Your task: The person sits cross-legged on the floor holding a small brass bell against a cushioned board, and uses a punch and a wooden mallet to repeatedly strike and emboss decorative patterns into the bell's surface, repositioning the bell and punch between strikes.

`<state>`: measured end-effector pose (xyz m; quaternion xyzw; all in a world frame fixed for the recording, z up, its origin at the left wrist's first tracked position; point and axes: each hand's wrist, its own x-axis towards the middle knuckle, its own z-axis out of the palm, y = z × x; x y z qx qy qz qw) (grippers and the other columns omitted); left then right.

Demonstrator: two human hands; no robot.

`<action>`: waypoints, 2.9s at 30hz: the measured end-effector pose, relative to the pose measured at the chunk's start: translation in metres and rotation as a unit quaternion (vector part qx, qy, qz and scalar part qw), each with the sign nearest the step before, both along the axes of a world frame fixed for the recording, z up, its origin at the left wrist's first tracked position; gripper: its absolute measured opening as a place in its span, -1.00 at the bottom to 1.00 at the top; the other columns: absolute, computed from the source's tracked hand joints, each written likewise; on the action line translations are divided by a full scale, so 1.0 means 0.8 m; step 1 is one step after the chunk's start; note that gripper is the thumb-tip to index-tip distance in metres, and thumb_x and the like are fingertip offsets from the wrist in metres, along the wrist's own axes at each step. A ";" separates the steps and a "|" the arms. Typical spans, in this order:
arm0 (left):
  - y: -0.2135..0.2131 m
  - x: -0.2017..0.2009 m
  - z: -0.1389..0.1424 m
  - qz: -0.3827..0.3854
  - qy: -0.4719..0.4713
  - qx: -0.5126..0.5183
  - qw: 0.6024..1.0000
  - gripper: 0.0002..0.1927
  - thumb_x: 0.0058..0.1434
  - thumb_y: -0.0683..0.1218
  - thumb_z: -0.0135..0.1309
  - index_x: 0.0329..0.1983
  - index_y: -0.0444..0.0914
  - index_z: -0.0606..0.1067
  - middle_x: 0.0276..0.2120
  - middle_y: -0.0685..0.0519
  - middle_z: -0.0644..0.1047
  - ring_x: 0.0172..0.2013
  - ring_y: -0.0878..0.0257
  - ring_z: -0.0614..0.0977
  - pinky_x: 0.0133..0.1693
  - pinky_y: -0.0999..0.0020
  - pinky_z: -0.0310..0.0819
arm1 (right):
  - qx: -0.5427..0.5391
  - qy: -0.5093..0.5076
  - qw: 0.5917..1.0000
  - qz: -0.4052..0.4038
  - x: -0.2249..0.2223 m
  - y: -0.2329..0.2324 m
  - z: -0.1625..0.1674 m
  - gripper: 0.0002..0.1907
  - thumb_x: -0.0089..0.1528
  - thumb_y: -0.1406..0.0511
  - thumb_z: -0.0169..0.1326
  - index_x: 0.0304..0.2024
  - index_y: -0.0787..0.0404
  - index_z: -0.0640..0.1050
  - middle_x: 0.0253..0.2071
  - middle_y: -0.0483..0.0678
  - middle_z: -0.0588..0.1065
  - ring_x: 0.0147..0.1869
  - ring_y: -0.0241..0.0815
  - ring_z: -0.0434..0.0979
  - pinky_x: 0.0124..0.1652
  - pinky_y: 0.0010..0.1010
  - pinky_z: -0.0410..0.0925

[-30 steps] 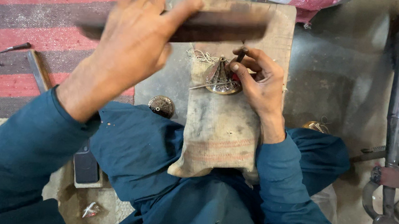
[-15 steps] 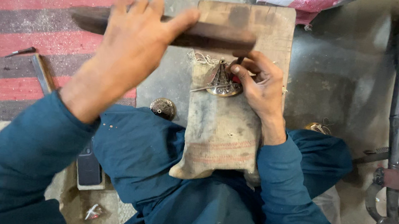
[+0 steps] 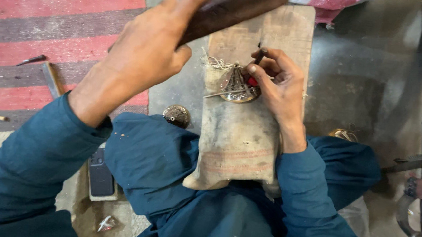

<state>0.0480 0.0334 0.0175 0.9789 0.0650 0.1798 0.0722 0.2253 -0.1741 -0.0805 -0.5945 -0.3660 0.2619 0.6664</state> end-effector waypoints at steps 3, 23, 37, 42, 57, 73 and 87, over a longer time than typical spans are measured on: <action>0.004 0.003 0.002 0.014 0.017 0.169 0.985 -0.29 0.26 -0.29 0.12 0.45 0.03 0.31 -0.22 -0.09 0.51 -0.14 -0.05 0.61 -0.12 -0.02 0.46 | -0.018 -0.031 0.999 -0.018 -0.001 0.000 -0.004 -0.75 0.39 0.50 0.16 0.12 0.37 0.51 -0.14 -0.05 0.58 -0.08 -0.35 0.58 -0.10 -0.58 0.46; -0.102 -0.157 -0.156 0.302 -0.058 -0.362 0.880 -0.25 0.07 -0.18 0.19 0.36 -0.33 0.24 -0.07 -0.32 0.54 -0.03 -0.25 0.59 -0.07 0.03 0.48 | 0.042 0.019 0.998 0.031 0.047 -0.024 0.008 -0.83 0.48 0.50 0.05 0.13 0.41 0.46 -0.10 0.04 0.60 -0.01 -0.13 0.68 0.05 -0.35 0.59; -0.183 -0.174 -0.205 0.384 -0.199 -0.559 0.708 -0.48 0.15 -0.23 0.09 0.19 -0.25 0.30 -0.36 0.09 0.47 -0.39 0.30 0.54 -0.30 0.35 0.50 | -0.092 -0.188 0.946 0.246 0.041 0.039 0.039 -0.71 0.34 0.57 0.15 0.12 0.39 0.53 -0.05 0.04 0.61 0.09 -0.20 0.66 0.10 -0.42 0.55; -0.193 -0.160 -0.186 0.323 -0.204 -0.526 0.760 -0.41 0.15 -0.21 0.10 0.27 -0.25 0.25 -0.31 0.08 0.50 -0.28 0.30 0.57 -0.18 0.34 0.52 | -0.109 -0.211 0.941 0.242 0.038 0.041 0.041 -0.68 0.37 0.52 0.16 0.18 0.40 0.51 -0.07 0.07 0.63 0.07 -0.21 0.67 0.06 -0.42 0.53; -0.139 -0.114 -0.125 0.274 -0.134 -0.359 0.882 -0.29 0.15 -0.22 0.12 0.39 -0.17 0.21 -0.11 -0.37 0.56 -0.14 -0.35 0.61 -0.19 -0.08 0.46 | -0.107 -0.301 0.912 0.259 0.035 0.048 0.049 -0.75 0.39 0.46 0.20 0.12 0.37 0.54 -0.11 0.03 0.66 0.00 -0.26 0.68 -0.03 -0.46 0.54; -0.103 -0.100 -0.108 0.321 -0.017 -0.131 0.938 -0.15 0.09 -0.27 0.21 0.46 0.01 0.24 -0.11 -0.25 0.53 -0.10 -0.28 0.59 -0.10 -0.18 0.45 | -0.071 -0.318 0.914 0.241 0.033 0.048 0.045 -0.77 0.43 0.48 0.17 0.13 0.41 0.53 -0.08 0.06 0.65 0.05 -0.22 0.70 0.07 -0.44 0.56; -0.084 -0.090 -0.113 0.211 -0.176 -0.309 0.910 -0.17 0.21 -0.25 0.17 0.51 -0.13 0.11 -0.13 -0.33 0.55 -0.14 -0.35 0.60 -0.21 -0.13 0.41 | -0.094 -0.333 0.917 0.200 0.026 0.043 0.040 -0.74 0.39 0.48 0.22 0.11 0.42 0.55 -0.12 0.05 0.65 -0.01 -0.26 0.71 -0.03 -0.48 0.57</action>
